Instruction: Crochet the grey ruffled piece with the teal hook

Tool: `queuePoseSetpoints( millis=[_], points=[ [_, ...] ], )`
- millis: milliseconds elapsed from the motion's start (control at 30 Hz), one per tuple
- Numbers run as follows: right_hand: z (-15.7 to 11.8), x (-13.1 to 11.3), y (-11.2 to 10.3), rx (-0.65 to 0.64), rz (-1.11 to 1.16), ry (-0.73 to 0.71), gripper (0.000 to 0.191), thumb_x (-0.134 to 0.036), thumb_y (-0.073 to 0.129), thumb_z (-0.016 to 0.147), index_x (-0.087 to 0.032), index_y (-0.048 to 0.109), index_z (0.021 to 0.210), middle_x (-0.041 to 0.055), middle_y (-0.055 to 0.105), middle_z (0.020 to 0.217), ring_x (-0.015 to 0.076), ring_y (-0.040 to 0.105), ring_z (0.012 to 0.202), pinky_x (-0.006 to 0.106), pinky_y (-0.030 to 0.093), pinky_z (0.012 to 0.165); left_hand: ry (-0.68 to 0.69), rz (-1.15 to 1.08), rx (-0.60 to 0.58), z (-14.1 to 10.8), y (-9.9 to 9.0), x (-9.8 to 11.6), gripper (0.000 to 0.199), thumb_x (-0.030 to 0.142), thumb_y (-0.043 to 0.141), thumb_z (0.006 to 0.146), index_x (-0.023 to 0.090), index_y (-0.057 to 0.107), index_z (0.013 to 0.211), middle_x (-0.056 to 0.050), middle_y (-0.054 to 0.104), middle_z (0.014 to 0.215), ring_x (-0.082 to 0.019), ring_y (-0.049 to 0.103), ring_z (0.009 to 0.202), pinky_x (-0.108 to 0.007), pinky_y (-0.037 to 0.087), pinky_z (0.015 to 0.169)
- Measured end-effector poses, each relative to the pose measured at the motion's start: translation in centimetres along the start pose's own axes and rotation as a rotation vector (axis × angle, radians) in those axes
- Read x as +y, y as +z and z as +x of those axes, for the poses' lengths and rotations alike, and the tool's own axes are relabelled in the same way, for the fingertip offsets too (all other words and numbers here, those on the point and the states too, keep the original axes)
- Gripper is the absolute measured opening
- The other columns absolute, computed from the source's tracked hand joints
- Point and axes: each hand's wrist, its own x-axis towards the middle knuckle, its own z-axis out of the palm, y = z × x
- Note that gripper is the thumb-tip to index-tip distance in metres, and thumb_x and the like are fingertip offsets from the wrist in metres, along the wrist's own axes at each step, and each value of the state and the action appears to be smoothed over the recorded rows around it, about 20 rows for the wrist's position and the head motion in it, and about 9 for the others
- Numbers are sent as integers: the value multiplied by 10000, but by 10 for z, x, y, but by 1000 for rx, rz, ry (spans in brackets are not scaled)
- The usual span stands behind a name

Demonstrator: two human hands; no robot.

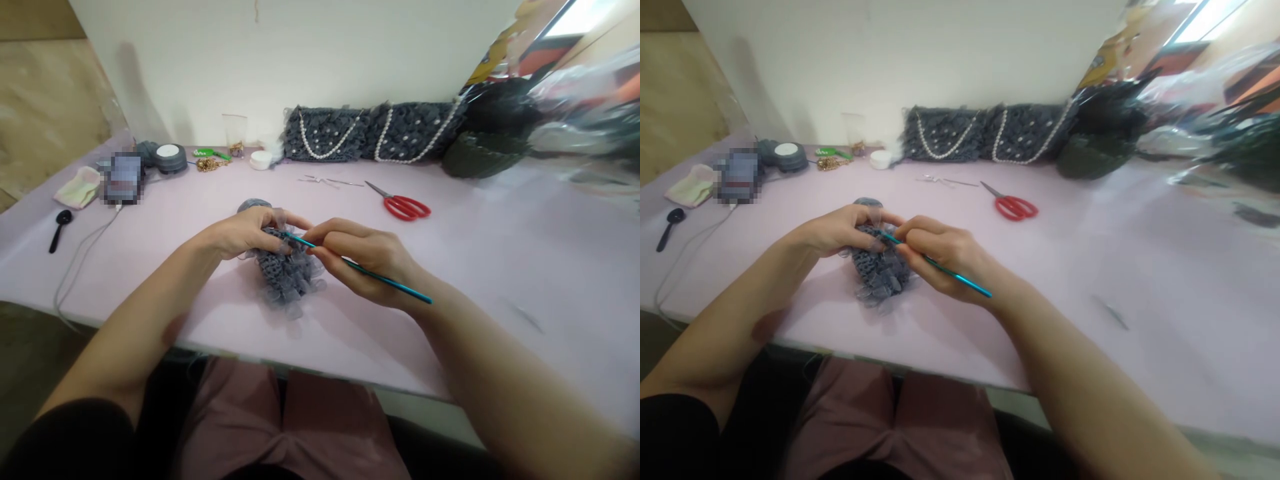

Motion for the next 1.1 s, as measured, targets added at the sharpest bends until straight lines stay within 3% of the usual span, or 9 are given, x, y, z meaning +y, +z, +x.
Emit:
queuePoseSetpoints(
  millis=[233,433,533,667,733,800,900,1000,1100],
  points=[
    [3,-3,2,40,204,134,207,-188,514,987,-203,658,838,53,709,900,123,650,714,246,517,613,-11,-72,-26,1,2,1,429,112,815,598,135,773,1024,-43,764,900,-147,688,897,-246,511,845],
    [2,-5,36,411,33,243,285,-224,530,971,-200,549,688,67,669,928,174,660,884,310,533,770,30,-260,84,8,32,-2,349,182,850,569,117,744,895,4,685,735,-90,611,695,-210,483,705],
    [5,-7,38,339,-26,387,295,-270,544,958,-199,540,672,43,639,807,160,609,760,305,493,715,90,-237,190,12,45,-6,261,249,849,590,111,701,755,9,638,703,-96,591,695,-222,469,699],
    [11,-10,26,222,177,678,411,-349,531,960,-203,421,592,-26,473,544,100,436,520,256,349,516,85,-156,247,15,48,-9,330,351,867,593,115,652,675,-14,623,754,-129,603,763,-265,475,766],
    [13,-11,20,207,284,764,408,-374,533,955,-202,440,597,-29,481,518,96,440,499,248,331,495,61,-89,266,14,43,-7,407,394,894,575,103,691,773,-56,654,892,-172,626,883,-300,479,857],
    [13,-11,17,187,365,774,397,-389,546,943,-196,475,604,-18,522,533,102,481,513,244,358,510,14,-18,305,10,37,-3,674,388,923,549,98,695,1113,-89,663,1042,-222,629,1011,-346,467,947],
    [13,-10,14,137,444,735,409,-417,566,928,-189,494,597,-7,549,563,106,501,537,244,382,524,-34,141,333,4,30,6,1203,346,955,514,122,374,1543,-94,646,1098,-264,623,1062,-418,445,1007],
    [11,-10,16,128,431,697,406,-405,555,934,-187,494,597,-8,545,567,100,480,546,238,366,515,39,224,299,1,31,9,1142,291,946,534,102,412,1526,-69,640,1025,-260,625,1030,-410,441,1005],
    [9,-9,21,189,325,648,396,-368,511,958,-194,461,606,-19,507,550,95,441,526,240,335,498,79,44,318,3,41,7,1020,213,889,615,122,415,1514,-1,631,864,-184,633,880,-328,471,884]
  ],
)
